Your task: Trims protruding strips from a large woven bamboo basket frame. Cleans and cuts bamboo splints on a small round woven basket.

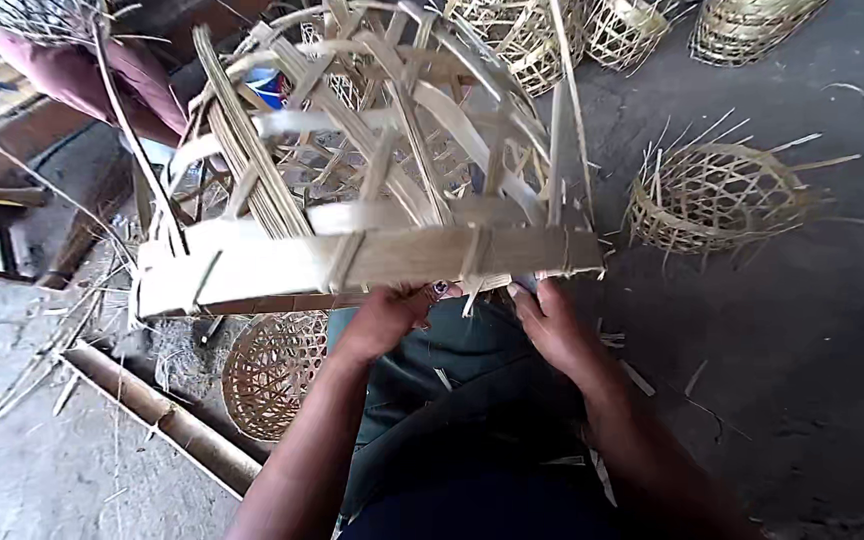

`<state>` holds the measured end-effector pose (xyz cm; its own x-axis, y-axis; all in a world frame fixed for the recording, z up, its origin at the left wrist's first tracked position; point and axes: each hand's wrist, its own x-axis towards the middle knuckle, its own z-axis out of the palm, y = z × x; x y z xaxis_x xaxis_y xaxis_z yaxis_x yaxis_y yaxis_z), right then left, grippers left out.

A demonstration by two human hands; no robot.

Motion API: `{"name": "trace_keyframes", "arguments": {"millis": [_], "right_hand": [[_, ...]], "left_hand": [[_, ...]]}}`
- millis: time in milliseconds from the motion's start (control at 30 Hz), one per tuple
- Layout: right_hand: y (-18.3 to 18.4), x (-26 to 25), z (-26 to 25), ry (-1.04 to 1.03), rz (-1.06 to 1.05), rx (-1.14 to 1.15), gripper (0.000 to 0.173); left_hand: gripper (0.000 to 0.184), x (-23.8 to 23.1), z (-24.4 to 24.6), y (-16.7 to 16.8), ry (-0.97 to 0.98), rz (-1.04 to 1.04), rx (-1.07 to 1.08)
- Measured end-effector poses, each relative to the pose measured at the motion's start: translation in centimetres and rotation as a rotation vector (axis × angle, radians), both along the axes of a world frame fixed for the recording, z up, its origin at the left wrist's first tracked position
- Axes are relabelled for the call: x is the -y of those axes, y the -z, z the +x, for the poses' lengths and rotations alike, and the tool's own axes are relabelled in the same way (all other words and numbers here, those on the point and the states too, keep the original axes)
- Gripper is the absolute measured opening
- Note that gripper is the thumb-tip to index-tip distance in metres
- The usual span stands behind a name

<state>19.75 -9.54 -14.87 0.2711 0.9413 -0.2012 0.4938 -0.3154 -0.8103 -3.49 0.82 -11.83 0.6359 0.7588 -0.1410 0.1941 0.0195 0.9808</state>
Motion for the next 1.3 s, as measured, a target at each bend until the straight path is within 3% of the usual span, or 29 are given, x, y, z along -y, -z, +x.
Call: {"name": "trace_keyframes", "arguments": {"millis": [67, 133, 233, 333, 500, 667, 800, 900, 1000, 1067, 1100, 1167, 1300], "right_hand": [[-1.3, 0.2, -0.1, -0.025, -0.051, 0.067, 0.037], [-2.7, 0.4, -0.4, -0.061, -0.073, 0.137, 0.038], [-4.3, 0.8, -1.1, -0.090, -0.087, 0.247, 0.038], [-4.6, 1.0, -1.2, -0.104, -0.056, 0.288, 0.037], [-1.7, 2.3, -0.6, -0.180, -0.042, 0.151, 0.044], [0.8, 2.8, -2.8, -0.155, -0.020, 0.200, 0.047], [-0.2, 0.4, -3.9, -0.190, -0.117, 0.221, 0.045], [1.4, -2.0, -3.8, -0.223, -0.143, 0.158, 0.041], [1.3, -1.9, -3.1, -0.206, -0.052, 0.044, 0.038], [0.2, -1.1, -2.8, -0.093, -0.022, 0.007, 0.033], [-0.2, -1.0, -2.4, -0.045, -0.021, 0.017, 0.032], [-0.8, -0.8, -1.5, -0.008, -0.056, 0.047, 0.030], [-2.4, -0.2, -0.1, -0.069, -0.063, 0.136, 0.038]], "left_hand": [[0.029, 0.0, 1.2, 1.4, 0.072, 0.058, -0.299], [0.031, 0.3, 2.2, 1.8, 0.167, -0.042, -0.402], [0.031, 0.5, 2.8, 1.9, 0.237, -0.235, -0.259], [0.028, -0.1, 2.5, 4.4, 0.195, -0.361, -0.085], [0.022, -1.1, 2.5, 6.3, 0.195, -0.575, 0.225], [0.022, -1.0, 2.8, 5.7, 0.221, -0.522, 0.172], [0.021, -0.1, 2.6, 4.8, 0.241, -0.418, 0.051], [0.020, -0.1, 2.6, 5.7, 0.397, -0.304, 0.020], [0.025, 2.6, 3.6, 0.8, 0.143, -0.305, -0.175], [0.024, 2.9, 2.7, 3.9, 0.015, -0.256, 0.123], [0.023, 2.2, 1.6, 4.6, 0.041, -0.273, 0.183], [0.023, 1.5, 0.3, 4.0, -0.005, -0.285, 0.152], [0.041, 0.5, 1.1, 2.6, -0.079, -0.245, -0.023]]}}
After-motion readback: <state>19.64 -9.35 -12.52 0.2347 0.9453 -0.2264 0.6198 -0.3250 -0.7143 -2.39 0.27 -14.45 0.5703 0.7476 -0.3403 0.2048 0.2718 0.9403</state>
